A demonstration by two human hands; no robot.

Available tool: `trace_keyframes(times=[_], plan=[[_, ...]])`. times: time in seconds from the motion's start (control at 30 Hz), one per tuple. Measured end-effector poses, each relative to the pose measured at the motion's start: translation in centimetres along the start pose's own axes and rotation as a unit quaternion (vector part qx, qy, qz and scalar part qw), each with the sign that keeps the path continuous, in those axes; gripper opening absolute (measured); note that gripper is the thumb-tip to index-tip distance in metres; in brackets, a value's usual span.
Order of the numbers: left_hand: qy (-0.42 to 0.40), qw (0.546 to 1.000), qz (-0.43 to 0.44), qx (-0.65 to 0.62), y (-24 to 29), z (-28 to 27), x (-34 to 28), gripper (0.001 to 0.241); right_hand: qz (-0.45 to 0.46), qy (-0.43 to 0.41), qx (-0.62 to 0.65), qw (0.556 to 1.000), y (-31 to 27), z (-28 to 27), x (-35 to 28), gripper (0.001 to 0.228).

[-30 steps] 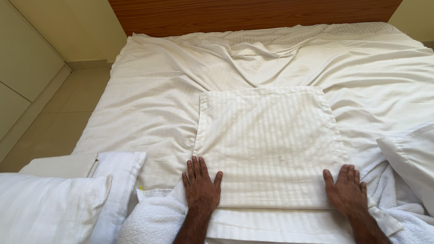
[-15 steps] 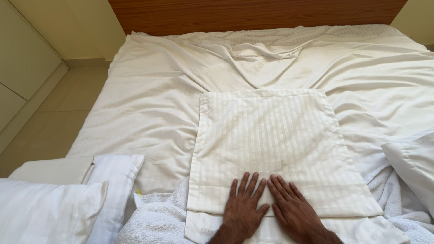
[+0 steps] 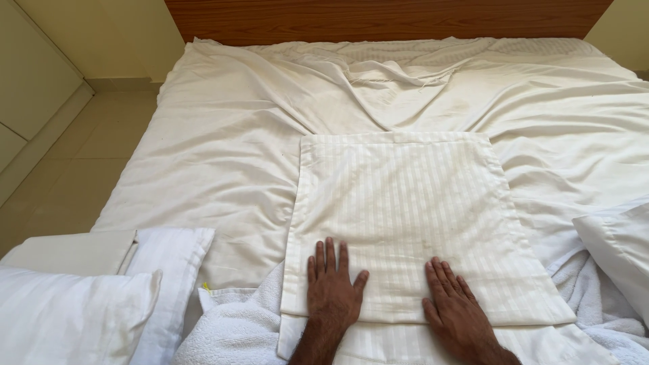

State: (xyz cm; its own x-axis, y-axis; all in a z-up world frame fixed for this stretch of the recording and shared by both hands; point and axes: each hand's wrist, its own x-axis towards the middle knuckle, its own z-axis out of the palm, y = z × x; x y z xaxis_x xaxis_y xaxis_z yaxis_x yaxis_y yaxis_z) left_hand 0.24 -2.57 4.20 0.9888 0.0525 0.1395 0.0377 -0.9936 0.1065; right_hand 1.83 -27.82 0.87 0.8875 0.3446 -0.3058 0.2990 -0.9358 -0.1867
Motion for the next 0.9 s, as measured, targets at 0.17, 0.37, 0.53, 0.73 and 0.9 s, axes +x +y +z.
trace_keyframes(times=[0.17, 0.37, 0.53, 0.73, 0.9], plan=[[-0.249, 0.954, -0.135, -0.095, 0.5, -1.0, 0.4, 0.080, 0.043, -0.020, 0.015, 0.999, -0.9, 1.0, 1.7, 0.074], [-0.151, 0.979, 0.051, -0.128, 1.1, 3.0, 1.2, 0.061, -0.115, 0.077, 0.061, 0.989, -6.0, -0.2, 5.3, 0.063], [-0.186, 0.975, 0.026, -0.122, -0.6, 2.7, 2.5, 0.065, -0.106, 0.008, -0.056, 0.993, -6.5, -0.6, 8.4, 0.074], [-0.148, 0.980, -0.061, -0.120, -3.1, 2.5, 2.5, 0.066, -0.058, 0.061, 0.009, 0.996, -5.2, -0.4, 7.6, 0.082], [-0.135, 0.981, -0.120, -0.066, -4.9, 1.6, 2.0, 0.070, -0.016, 0.058, -0.015, 0.998, -4.1, 0.6, 7.4, 0.084]])
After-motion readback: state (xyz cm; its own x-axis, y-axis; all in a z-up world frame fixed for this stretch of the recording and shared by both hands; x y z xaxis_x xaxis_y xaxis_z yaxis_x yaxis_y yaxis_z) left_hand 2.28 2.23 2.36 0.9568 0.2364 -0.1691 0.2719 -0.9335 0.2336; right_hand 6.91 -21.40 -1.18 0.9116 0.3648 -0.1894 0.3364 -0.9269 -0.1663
